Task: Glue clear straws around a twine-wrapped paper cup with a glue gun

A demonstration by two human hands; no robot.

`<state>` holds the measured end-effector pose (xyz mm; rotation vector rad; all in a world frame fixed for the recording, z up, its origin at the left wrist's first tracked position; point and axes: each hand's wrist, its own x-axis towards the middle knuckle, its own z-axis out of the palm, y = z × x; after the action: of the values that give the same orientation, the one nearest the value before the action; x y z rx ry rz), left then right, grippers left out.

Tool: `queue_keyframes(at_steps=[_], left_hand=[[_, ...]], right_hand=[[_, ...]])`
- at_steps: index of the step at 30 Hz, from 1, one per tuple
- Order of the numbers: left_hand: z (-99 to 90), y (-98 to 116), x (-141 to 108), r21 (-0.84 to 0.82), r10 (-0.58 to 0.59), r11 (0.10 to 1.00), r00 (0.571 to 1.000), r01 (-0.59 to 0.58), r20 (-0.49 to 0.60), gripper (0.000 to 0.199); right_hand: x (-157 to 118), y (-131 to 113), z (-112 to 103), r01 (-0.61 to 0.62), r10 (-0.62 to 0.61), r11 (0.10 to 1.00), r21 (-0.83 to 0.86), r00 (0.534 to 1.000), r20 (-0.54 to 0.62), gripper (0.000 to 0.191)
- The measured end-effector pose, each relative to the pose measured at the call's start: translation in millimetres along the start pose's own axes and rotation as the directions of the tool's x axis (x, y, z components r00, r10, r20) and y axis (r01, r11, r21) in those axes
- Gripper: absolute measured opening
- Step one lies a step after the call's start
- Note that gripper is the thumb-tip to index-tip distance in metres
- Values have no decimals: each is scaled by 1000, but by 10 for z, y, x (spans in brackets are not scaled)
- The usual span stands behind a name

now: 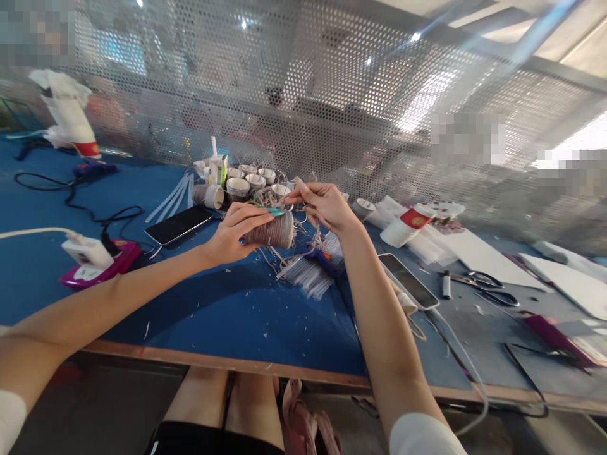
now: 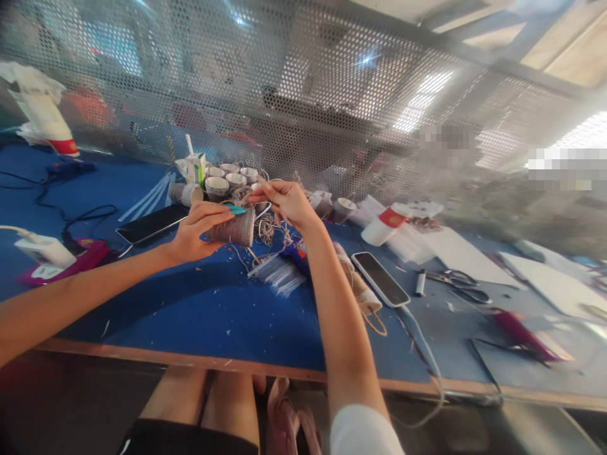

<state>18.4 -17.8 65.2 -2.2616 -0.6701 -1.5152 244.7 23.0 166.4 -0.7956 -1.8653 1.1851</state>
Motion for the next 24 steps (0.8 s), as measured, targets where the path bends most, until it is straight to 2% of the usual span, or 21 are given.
queue_keyframes(at_steps=[10, 16, 20, 24], left_hand=[[-18, 21, 34, 7, 89, 996, 990, -89, -114, 43], [-17, -7, -2, 18, 51, 999, 996, -50, -67, 40], [8, -35, -19, -44, 91, 994, 992, -96, -92, 44], [33, -48, -22, -96, 74, 992, 990, -86, -116, 52]], right_hand=[[-11, -12, 9, -5, 5, 999, -32, 1000, -9, 40], [-22, -27, 19, -9, 9, 998, -60, 1000, 0, 41], [-25, -44, 23, -12, 13, 999, -49, 1000, 8, 42], [-42, -82, 8, 3, -3, 1000, 3, 1000, -4, 40]])
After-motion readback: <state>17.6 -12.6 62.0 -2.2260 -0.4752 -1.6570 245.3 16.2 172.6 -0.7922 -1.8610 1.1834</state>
